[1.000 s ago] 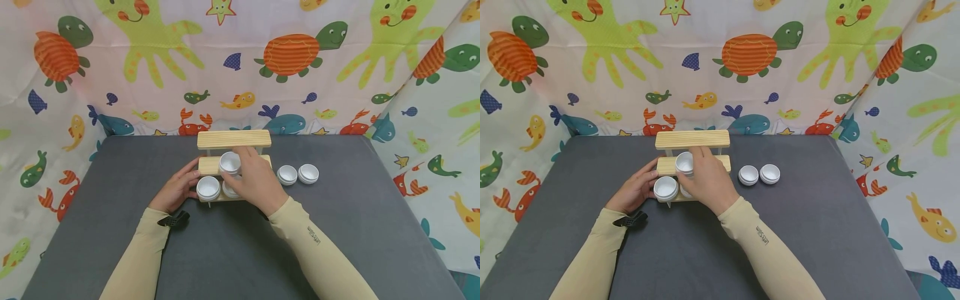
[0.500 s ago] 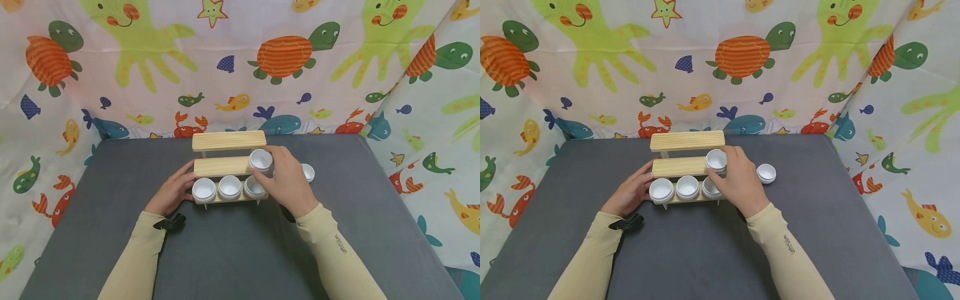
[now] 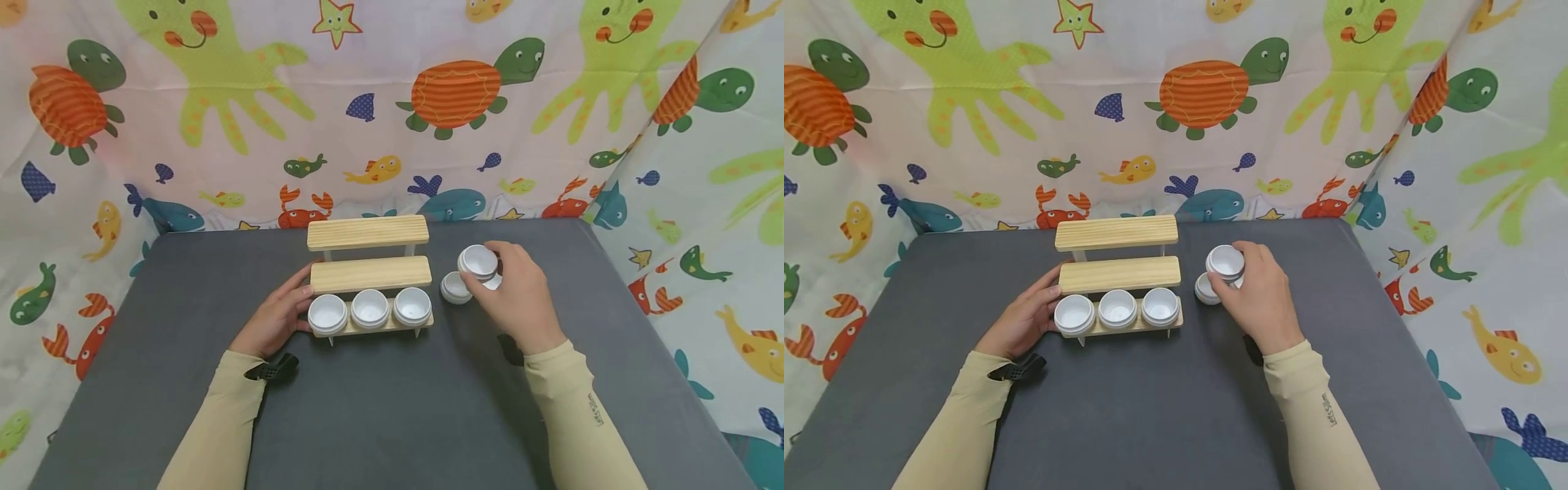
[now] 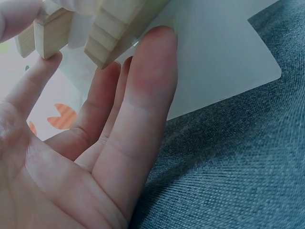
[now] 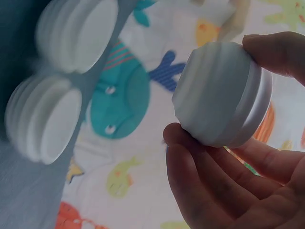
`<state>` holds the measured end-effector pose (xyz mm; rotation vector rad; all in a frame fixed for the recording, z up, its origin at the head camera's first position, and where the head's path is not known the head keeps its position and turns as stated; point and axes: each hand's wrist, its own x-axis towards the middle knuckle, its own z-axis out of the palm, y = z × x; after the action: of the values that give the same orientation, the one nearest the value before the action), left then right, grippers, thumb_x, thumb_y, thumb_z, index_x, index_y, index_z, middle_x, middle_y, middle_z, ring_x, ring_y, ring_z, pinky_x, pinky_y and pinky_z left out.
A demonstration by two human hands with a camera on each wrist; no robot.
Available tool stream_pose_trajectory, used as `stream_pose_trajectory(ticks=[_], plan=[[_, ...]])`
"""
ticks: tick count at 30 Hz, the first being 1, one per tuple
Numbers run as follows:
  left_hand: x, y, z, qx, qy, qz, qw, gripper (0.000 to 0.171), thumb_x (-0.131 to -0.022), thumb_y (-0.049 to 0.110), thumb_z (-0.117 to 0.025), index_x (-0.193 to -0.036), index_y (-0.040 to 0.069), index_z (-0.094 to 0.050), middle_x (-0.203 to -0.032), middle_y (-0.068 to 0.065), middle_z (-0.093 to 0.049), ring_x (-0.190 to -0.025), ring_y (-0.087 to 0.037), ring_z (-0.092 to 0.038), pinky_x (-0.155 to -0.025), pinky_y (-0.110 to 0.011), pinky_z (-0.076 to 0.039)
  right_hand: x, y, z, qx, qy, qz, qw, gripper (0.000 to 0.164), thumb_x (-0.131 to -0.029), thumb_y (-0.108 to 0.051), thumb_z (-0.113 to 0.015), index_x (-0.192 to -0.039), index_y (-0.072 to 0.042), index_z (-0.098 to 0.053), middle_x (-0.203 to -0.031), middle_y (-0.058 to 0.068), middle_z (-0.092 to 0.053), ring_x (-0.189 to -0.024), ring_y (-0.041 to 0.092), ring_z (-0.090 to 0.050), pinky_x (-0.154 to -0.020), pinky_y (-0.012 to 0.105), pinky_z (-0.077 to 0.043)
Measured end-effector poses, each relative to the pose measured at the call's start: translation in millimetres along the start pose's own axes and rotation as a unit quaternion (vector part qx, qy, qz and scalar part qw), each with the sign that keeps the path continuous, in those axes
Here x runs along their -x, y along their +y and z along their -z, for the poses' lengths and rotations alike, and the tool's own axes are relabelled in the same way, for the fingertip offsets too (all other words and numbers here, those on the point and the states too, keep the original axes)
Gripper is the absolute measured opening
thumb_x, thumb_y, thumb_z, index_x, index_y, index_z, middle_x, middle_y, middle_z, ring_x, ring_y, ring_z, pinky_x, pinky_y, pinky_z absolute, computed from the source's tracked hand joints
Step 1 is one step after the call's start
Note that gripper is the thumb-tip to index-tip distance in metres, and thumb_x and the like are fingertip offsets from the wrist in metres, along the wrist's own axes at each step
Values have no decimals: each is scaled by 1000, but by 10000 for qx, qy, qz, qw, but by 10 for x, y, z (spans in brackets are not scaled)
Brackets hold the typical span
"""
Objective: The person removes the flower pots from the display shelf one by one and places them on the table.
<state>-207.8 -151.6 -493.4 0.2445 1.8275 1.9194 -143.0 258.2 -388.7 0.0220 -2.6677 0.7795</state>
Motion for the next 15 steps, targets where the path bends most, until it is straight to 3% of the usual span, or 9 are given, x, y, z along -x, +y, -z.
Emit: stream_pose_trajectory(ticks=[10, 15], plan=[[3, -19, -6, 54, 26, -11, 10000, 63, -114, 38, -53, -172, 37, -28, -171, -10, -42, -125, -13, -69, -80, -40, -63, -2, 411, 150, 161, -163, -778, 9967, 60, -95, -34, -82, -139, 0, -61, -122, 22, -66, -105, 37, -62, -85, 52, -52], [12, -14, 3, -1, 49, -5, 10000, 63, -114, 40, -52, -172, 38, -27, -172, -10, -41, -126, -12, -68, -81, -40, -63, -43, 539, 200, 196, -186, -967, 9949, 61, -95, -35, -81, -140, 1, -61, -123, 23, -65, -105, 38, -61, -86, 53, -52]])
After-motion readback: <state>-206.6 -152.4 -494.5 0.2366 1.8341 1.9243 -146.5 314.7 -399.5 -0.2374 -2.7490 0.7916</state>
